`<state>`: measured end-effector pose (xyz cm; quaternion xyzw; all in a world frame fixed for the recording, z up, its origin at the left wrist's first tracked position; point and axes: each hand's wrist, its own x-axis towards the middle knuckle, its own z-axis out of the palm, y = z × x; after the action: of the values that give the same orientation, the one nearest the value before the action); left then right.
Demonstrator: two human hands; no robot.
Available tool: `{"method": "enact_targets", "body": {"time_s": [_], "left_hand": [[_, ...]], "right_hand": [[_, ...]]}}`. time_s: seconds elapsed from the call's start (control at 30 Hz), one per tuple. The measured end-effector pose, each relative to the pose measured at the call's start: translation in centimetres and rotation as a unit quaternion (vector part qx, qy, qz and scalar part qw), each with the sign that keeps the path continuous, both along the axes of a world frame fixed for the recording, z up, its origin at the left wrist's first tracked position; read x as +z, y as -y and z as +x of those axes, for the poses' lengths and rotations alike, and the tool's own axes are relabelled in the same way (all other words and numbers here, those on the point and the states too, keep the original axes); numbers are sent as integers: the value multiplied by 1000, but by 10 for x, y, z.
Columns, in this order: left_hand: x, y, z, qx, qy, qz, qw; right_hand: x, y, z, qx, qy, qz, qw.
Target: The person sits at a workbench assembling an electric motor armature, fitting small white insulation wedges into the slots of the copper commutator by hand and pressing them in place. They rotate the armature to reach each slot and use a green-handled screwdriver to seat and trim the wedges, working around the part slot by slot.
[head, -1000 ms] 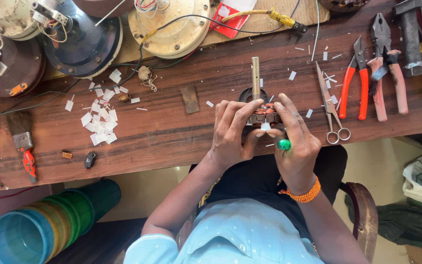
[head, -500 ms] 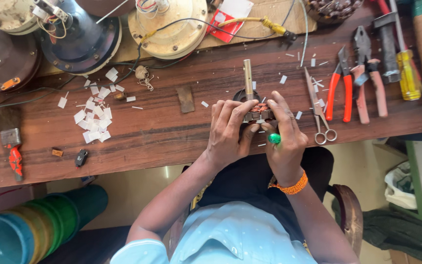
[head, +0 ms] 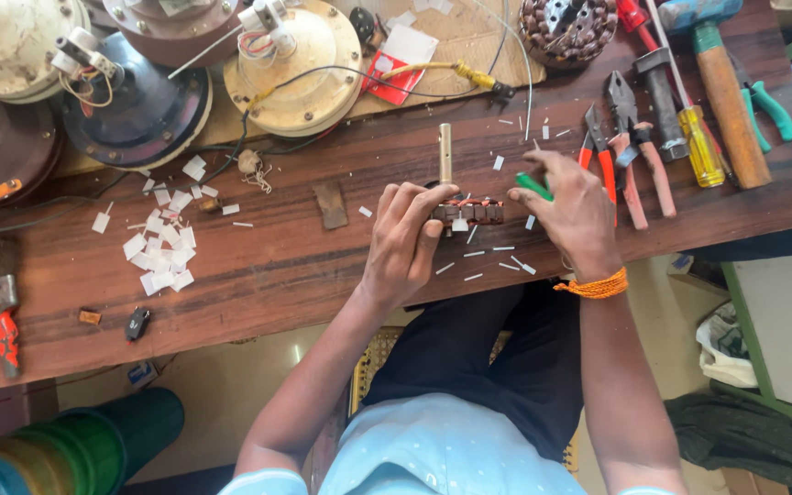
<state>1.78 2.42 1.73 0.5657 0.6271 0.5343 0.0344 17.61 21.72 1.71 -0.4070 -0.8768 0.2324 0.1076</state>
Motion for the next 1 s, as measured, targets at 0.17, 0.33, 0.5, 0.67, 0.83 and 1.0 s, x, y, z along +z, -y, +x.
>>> {"method": "enact_targets", "body": {"time_s": [0.17, 0.33, 0.5, 0.67, 0.83, 1.0], "left_hand": [[-3, 3, -1, -10, 11, 6, 1000], [-10, 2, -3, -20, 9, -14, 1000], [-8, 5, -7, -30, 28, -45, 998], [-8, 4, -8, -29, 18, -59, 998], [-5, 7, -7, -33, 9, -79, 996], [5, -6, -10, -4, 8, -75, 997]], "right_hand": [[25, -1, 6, 170, -238, -257, 921], [48, 10, -2, 310, -104, -187, 926], [68, 25, -22, 284, -12, -142, 948], [78, 51, -21, 255, 11, 4, 967], [74, 63, -18, 262, -32, 75, 962], [69, 63, -20, 167, -64, 16, 984]]}}
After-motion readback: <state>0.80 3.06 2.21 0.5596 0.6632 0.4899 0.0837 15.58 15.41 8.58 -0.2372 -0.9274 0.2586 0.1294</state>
